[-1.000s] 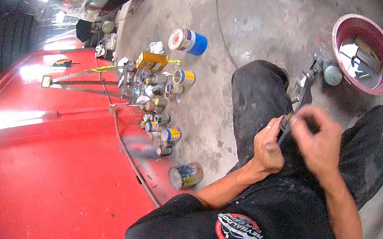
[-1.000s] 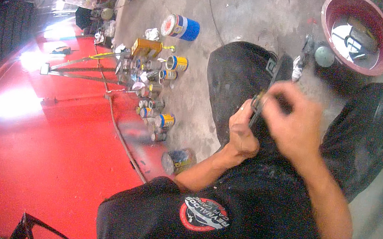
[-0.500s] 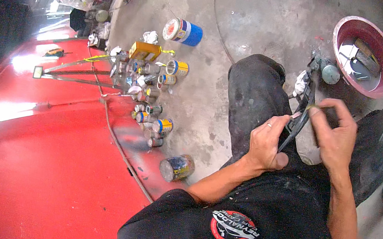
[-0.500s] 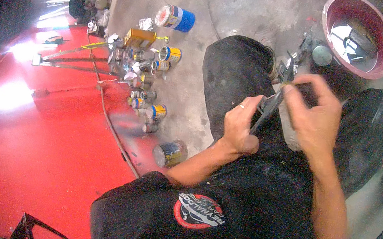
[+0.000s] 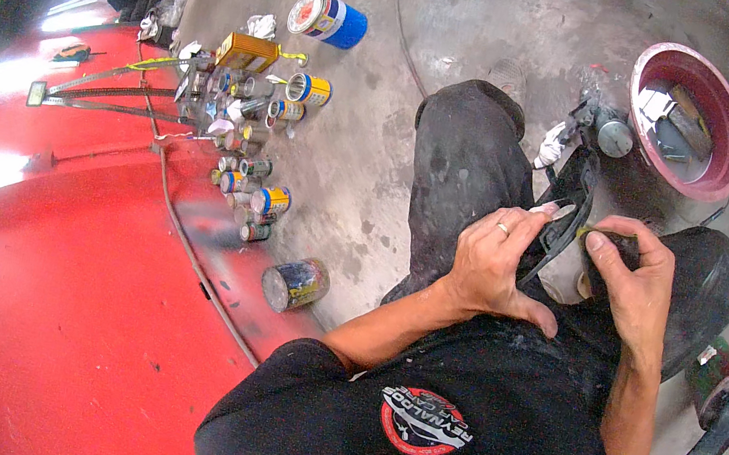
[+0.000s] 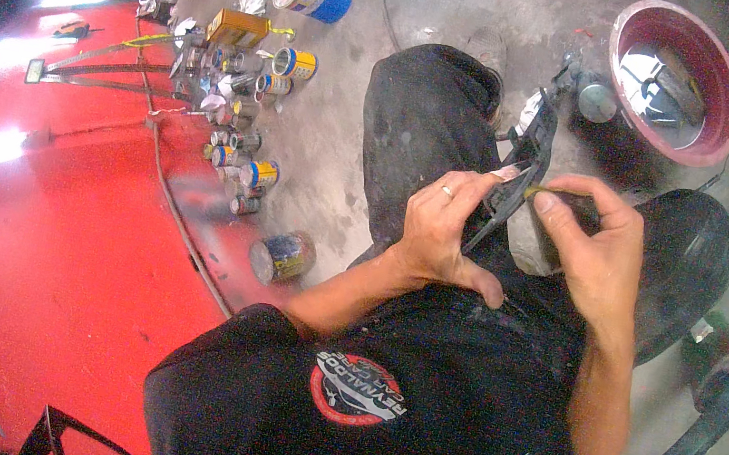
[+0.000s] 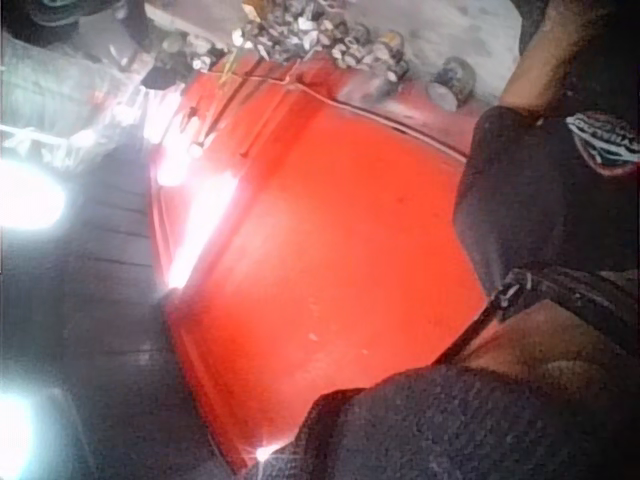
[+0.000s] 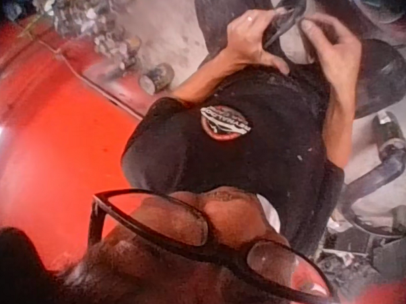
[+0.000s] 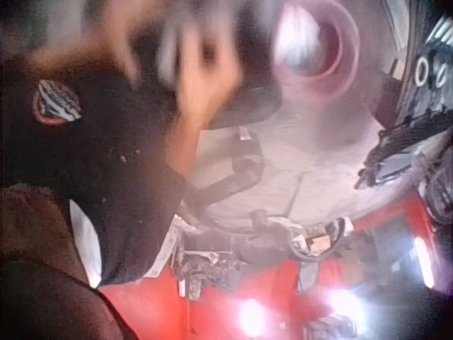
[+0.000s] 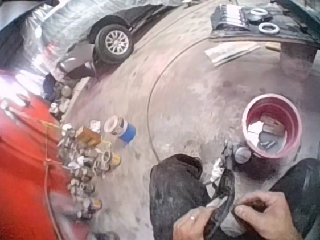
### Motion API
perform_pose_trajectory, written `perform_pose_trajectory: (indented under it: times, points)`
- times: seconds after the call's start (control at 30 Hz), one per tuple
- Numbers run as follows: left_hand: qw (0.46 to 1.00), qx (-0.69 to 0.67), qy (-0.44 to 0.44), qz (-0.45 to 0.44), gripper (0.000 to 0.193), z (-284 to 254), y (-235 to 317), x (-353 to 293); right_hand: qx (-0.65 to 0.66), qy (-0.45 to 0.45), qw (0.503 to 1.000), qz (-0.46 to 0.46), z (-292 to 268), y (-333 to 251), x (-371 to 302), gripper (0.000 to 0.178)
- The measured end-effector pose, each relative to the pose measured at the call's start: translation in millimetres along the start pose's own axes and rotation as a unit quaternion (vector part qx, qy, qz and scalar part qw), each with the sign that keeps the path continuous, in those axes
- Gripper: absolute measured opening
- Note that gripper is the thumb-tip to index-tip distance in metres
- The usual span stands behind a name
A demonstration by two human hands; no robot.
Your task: The person applies adhesive to a black plastic car part, positions a circular lens component into the housing, and then scrapes excess material from the edges using a small tool before sanding the surface by hand.
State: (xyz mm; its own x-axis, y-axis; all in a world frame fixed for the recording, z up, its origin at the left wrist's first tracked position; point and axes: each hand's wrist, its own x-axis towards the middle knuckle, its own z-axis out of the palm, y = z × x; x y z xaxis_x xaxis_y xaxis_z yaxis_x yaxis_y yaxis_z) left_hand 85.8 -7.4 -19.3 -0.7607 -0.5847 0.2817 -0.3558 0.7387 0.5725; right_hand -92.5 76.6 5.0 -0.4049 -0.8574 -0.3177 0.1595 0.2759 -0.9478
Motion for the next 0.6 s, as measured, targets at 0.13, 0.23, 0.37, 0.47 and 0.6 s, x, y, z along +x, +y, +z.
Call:
perform_pose_trajectory:
  times: [0.13,0.23,0.37,0.47,0.6]
  points:
    - [1.000,-0.005,-0.004,0.014,0.116,0,1,2,-0.003,0.022,0.999,-0.029,14,-4,2,0.012]
    - [1.000,-0.008,0.001,0.015,0.116,2,0,1,-0.038,0.005,0.999,-0.012,14,1,1,0.011]
    - [1.000,-0.005,-0.001,0.014,0.116,3,-2,-1,-0.076,-0.045,0.996,-0.014,29,4,-19,0.011]
    - [1.000,-0.001,-0.005,0.026,0.117,2,-1,4,-0.081,0.042,0.996,-0.003,15,4,8,0.012]
    - [1.000,-0.011,-0.003,0.018,0.116,1,-1,-6,-0.090,0.041,0.995,-0.031,26,1,-13,0.011]
